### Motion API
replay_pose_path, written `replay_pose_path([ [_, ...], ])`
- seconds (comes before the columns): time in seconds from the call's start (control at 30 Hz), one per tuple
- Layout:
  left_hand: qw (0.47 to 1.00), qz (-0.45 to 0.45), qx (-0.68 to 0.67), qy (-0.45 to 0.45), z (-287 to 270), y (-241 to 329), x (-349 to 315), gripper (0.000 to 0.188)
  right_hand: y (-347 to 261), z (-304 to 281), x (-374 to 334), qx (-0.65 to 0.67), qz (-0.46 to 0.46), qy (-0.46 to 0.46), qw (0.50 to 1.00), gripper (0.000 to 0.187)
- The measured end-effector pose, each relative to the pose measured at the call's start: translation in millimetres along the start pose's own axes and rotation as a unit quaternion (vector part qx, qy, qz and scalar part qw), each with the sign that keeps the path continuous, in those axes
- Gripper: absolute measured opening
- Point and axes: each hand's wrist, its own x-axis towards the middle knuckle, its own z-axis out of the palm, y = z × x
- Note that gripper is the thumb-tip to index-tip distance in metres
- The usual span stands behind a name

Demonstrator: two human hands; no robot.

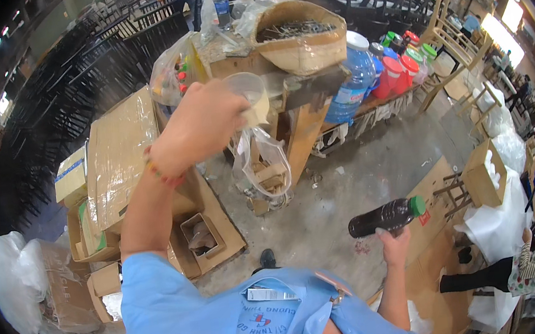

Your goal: The person picks up a dark plastic bottle, wipes it with a cloth, applies a white label, and writes on the label with a marker. The person then places the labeled bottle on a wooden surface.

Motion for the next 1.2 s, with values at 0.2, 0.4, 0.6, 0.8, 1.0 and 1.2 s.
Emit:
replay_pose_path([
  [0.2,0.962,0.118,-0.245,0.039,42,129,-17,0.024,-16,-3,31,0.072,-0.03,-0.064,0.995,0.057],
  [0.4,0.958,0.23,-0.142,-0.089,67,247,45,0.025,-39,-48,52,0.117,-0.07,-0.121,0.983,0.062],
  [0.6,0.946,0.264,-0.073,-0.173,68,323,92,0.028,-36,-103,47,0.168,-0.128,-0.123,0.97,0.065],
  [0.8,0.932,0.286,-0.072,-0.21,78,355,112,0.028,-28,-123,43,0.173,-0.145,-0.049,0.973,0.069],
  [1.0,0.92,0.283,-0.045,-0.268,75,360,134,0.034,-26,-119,43,0.161,-0.146,-0.005,0.976,0.071],
  [1.2,0.929,0.28,-0.095,-0.225,71,340,141,0.036,-18,-125,51,0.197,-0.116,0.012,0.973,0.07],
])
